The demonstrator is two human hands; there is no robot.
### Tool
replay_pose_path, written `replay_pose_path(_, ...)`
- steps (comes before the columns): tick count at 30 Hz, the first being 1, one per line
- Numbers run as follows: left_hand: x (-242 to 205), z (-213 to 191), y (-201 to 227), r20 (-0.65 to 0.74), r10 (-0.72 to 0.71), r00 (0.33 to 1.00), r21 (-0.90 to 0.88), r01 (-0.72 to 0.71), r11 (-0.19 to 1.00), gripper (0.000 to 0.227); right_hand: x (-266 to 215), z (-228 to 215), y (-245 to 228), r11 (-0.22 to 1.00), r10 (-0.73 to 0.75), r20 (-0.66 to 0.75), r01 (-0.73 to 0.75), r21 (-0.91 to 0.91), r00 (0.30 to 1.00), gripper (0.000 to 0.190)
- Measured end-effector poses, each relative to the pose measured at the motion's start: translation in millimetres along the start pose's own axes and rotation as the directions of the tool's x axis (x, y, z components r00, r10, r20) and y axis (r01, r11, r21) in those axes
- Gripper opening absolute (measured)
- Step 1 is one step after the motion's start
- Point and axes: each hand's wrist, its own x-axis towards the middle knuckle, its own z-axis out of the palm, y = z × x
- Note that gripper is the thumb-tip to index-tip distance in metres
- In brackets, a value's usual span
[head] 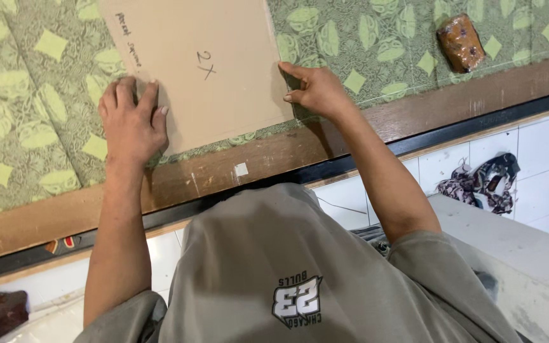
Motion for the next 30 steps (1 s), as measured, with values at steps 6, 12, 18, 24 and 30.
replay_pose_path(6,6.6,19.6,2.7,0.126,-0.066,0.99,0.137,0.049,0.989,0.051,3.6,1.8,-0.6,0.996,-0.012,-0.002,0.012,-0.084,1.0,0.074)
replay_pose_path(12,30.9,24.9,34.8,0.276,-0.159,0.948,0.202,0.104,0.974,0.061,-0.3,0.1,-4.1,0.994,0.04,0.039,-0.036,-0.107,0.998,0.073)
replay_pose_path(18,48.9,-5.7,90.2,0.428,-0.33,0.842,0.204,0.266,0.942,0.095,-3.6,-4.2,-4.8,0.984,-0.088,0.008,0.088,-0.154,0.996,0.07)
replay_pose_path(24,61.6,-0.9,96.6,0.425,-0.384,0.82,0.237,0.309,0.921,0.116,-14.8,-0.3,-5.1,0.907,-0.332,-0.038,0.308,-0.288,0.943,0.055)
replay_pose_path(30,57.0,17.4,88.9,0.424,-0.422,0.801,0.193,0.376,0.906,0.119,-17.5,-51.2,62.6,0.887,-0.307,-0.148,0.226,-0.403,0.94,0.037)
